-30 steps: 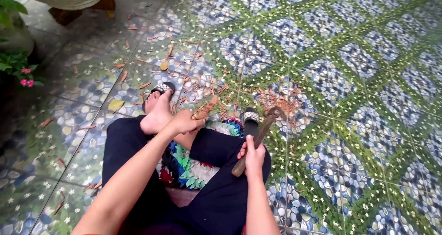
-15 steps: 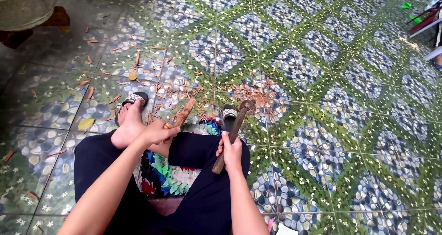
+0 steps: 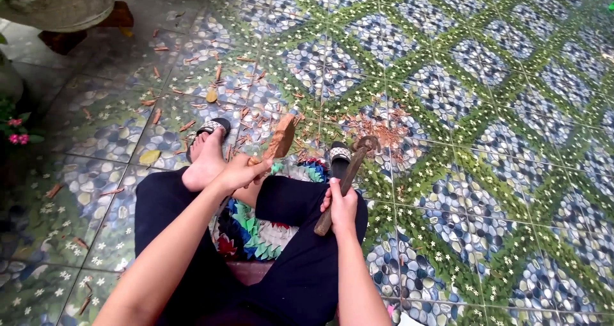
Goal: Carving a decorative wooden object using a hammer and chisel while sitting on a stool.
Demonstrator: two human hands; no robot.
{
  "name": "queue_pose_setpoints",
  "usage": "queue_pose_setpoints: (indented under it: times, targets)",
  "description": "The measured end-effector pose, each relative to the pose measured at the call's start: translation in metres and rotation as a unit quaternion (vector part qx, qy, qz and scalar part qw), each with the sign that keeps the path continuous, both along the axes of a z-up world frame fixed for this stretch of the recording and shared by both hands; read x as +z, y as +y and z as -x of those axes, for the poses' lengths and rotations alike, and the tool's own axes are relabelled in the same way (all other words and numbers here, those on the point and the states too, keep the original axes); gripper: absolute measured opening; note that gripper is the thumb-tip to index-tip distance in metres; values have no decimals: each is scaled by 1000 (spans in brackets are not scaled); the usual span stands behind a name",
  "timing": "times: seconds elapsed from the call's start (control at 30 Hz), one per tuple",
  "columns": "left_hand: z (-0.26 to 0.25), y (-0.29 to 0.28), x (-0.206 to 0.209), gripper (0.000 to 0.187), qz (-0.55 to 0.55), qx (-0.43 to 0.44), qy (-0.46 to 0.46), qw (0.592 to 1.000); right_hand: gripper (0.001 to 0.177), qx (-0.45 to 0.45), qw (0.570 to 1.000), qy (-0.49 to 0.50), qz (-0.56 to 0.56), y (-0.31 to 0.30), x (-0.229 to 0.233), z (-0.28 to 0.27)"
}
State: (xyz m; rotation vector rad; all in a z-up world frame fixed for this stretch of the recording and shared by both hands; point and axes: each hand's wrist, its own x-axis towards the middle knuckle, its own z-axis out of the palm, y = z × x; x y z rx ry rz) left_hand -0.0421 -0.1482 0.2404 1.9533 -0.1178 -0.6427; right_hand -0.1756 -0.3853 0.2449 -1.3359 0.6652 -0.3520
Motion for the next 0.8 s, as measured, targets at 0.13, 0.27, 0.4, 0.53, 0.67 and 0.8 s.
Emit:
queue_pose_setpoints:
  times: [0.13,0.27,0.4,0.53,0.67,0.8]
  targets:
    - [-1,11,-10,33,-13,-55,-6,998,35,3,1000,-12,-3,1,4,1]
    - [8,8,-8,44,68,-2,7,998,22,2,999,-28,-19,-6,-17,0]
    - [28,3,10,39,295,34,37,954,28,15,1000,-25,10,-4,-3,1]
    - [43,-4,42,40,425,-13,29,905,33,19,999,-32,18,-13,-19,-2]
    - [57,-9,68,36,400,-73,-82,910,30,13,998,-64,-2,0,-11,10]
    - [79,-15,99,38,248,-126,-213,937,27,49,982,-137,-123,24,7,21]
